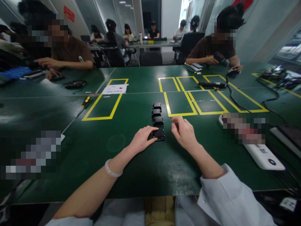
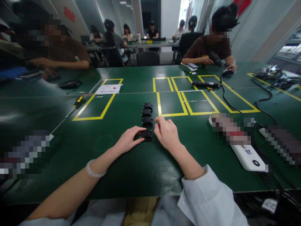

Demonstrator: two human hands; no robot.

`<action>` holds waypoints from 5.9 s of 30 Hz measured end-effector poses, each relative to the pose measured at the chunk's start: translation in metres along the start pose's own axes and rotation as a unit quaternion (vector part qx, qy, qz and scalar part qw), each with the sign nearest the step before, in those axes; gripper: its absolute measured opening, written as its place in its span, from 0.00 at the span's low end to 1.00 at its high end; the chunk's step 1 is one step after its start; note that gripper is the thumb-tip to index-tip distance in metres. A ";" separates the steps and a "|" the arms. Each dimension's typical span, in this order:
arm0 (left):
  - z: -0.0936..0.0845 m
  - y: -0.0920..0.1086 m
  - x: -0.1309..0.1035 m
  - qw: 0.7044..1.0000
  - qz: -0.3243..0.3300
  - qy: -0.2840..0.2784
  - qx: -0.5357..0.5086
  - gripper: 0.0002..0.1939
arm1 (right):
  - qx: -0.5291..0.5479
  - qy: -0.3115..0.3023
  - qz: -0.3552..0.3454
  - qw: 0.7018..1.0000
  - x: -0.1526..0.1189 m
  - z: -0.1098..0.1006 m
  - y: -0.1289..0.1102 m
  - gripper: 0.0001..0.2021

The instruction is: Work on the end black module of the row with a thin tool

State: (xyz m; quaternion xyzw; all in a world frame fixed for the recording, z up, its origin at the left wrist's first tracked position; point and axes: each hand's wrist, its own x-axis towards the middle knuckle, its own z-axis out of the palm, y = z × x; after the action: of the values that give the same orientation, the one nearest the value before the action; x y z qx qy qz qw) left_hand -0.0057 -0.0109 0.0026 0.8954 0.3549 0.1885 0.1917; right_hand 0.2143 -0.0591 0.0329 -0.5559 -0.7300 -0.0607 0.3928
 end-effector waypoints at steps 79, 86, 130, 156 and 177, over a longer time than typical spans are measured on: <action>0.004 -0.003 0.000 1.000 0.010 0.006 0.016 0.19 | 0.008 0.002 0.002 1.000 -0.001 0.001 0.002 0.06; 0.004 -0.004 0.000 1.000 0.016 0.005 0.020 0.19 | 0.000 -0.006 0.008 1.000 -0.002 0.001 0.002 0.07; 0.003 -0.003 -0.001 1.000 0.011 0.001 0.017 0.19 | 0.003 -0.004 0.011 1.000 -0.001 -0.002 -0.001 0.06; 0.004 -0.004 0.000 1.000 0.014 0.006 0.025 0.19 | -0.002 -0.005 0.001 1.000 0.000 -0.003 -0.001 0.06; 0.004 -0.004 0.000 1.000 0.011 0.006 0.022 0.19 | 0.009 -0.010 0.012 1.000 -0.002 0.001 0.001 0.08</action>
State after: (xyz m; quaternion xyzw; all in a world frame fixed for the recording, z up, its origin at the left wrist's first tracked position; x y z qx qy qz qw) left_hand -0.0063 -0.0093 -0.0024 0.9020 0.3505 0.1882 0.1676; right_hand 0.2154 -0.0598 0.0307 -0.5620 -0.7276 -0.0441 0.3908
